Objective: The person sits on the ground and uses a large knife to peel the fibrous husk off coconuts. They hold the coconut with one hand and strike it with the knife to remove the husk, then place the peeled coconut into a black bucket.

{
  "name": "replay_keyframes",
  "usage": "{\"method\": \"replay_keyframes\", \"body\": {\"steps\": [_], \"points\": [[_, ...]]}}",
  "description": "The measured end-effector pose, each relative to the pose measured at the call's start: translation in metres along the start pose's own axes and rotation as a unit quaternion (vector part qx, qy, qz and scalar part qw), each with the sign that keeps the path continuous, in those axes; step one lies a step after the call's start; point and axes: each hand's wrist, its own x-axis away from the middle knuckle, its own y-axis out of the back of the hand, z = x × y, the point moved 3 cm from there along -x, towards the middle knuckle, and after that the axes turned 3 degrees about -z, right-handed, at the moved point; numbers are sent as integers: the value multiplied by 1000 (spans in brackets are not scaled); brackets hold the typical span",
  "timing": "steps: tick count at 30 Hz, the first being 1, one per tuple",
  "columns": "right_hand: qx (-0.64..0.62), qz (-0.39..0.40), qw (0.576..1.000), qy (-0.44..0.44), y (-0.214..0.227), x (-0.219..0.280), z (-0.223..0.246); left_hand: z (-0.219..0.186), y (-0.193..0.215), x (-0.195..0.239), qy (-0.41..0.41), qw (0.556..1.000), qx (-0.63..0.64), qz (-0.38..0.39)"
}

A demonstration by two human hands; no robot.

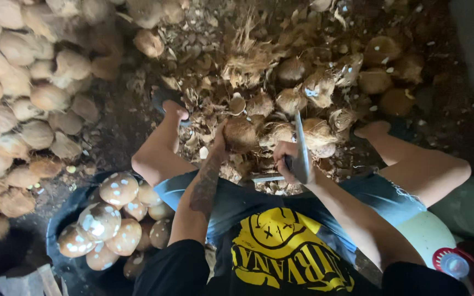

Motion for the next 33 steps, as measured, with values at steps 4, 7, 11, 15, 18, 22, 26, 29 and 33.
{"method": "replay_keyframes", "body": {"steps": [4, 7, 11, 15, 18, 22, 26, 29, 33], "points": [[172, 102, 924, -326, 14, 62, -81, -15, -24, 50, 30, 994, 108, -2], [133, 126, 847, -499, 21, 89, -101, -2, -15, 37, 35, 989, 141, 15], [51, -41, 893, -446, 25, 80, -104, 14, -3, 4, 19, 976, 213, 42], [174, -135, 903, -369, 38, 31, -115, 16, 4, -13, 15, 972, 231, 25], [320, -96, 809, -483, 55, 10, -148, 14, 13, -35, 21, 965, 258, 39], [395, -53, 768, -501, 73, 12, -190, 22, 18, -31, -2, 953, 300, 52], [502, 54, 692, -515, 69, 27, -235, 14, 26, -20, 13, 945, 317, 74], [514, -1, 718, -469, 66, 45, -255, 10, 28, -22, 4, 946, 313, 80], [483, -16, 714, -507, 56, 42, -253, 5, 20, -19, 11, 940, 312, 134]]}}
